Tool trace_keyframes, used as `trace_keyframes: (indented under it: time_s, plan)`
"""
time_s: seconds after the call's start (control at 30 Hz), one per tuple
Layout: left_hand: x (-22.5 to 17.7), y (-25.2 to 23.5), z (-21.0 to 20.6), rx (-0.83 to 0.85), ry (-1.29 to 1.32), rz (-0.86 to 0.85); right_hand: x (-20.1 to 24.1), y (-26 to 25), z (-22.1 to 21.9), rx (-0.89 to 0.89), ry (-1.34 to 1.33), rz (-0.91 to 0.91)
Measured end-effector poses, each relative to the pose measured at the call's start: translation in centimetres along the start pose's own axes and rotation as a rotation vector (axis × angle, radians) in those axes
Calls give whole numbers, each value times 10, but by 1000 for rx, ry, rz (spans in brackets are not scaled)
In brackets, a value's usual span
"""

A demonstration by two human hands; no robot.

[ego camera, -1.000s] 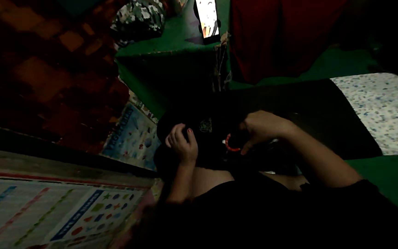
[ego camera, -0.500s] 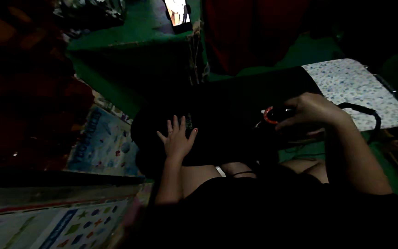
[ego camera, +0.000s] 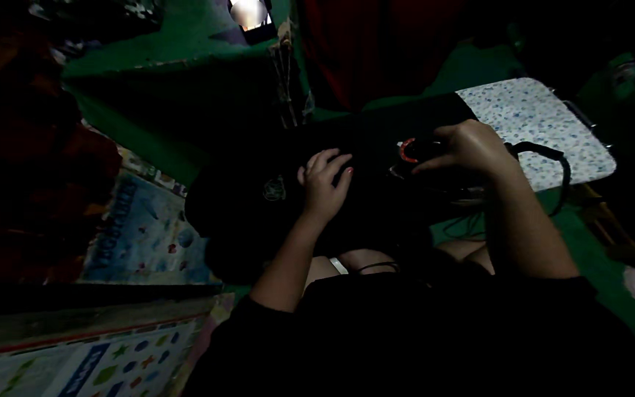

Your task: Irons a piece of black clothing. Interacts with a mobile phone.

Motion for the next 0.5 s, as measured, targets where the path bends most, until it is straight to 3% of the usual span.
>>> trace_keyframes:
  time_s: [0.23, 0.37, 0.5]
  plan:
    - [-38, -31, -44, 248, 184, 20, 2, -1, 0, 39, 3, 91]
    - [-42, -39, -63, 263, 311, 4, 2, -2, -1, 37, 7, 91]
    - [-46, -41, -61, 175, 340, -21, 1, -2, -1, 35, -2, 105]
Point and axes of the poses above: each hand's wrist, its own y-axis away from the middle knuckle, its own z-axis out of the back of the hand, x = y × z, the point moved 8 cm from there along -y, towards the middle knuckle, and after that the axes turned 13 degrees about -y, right-handed, at the moved point
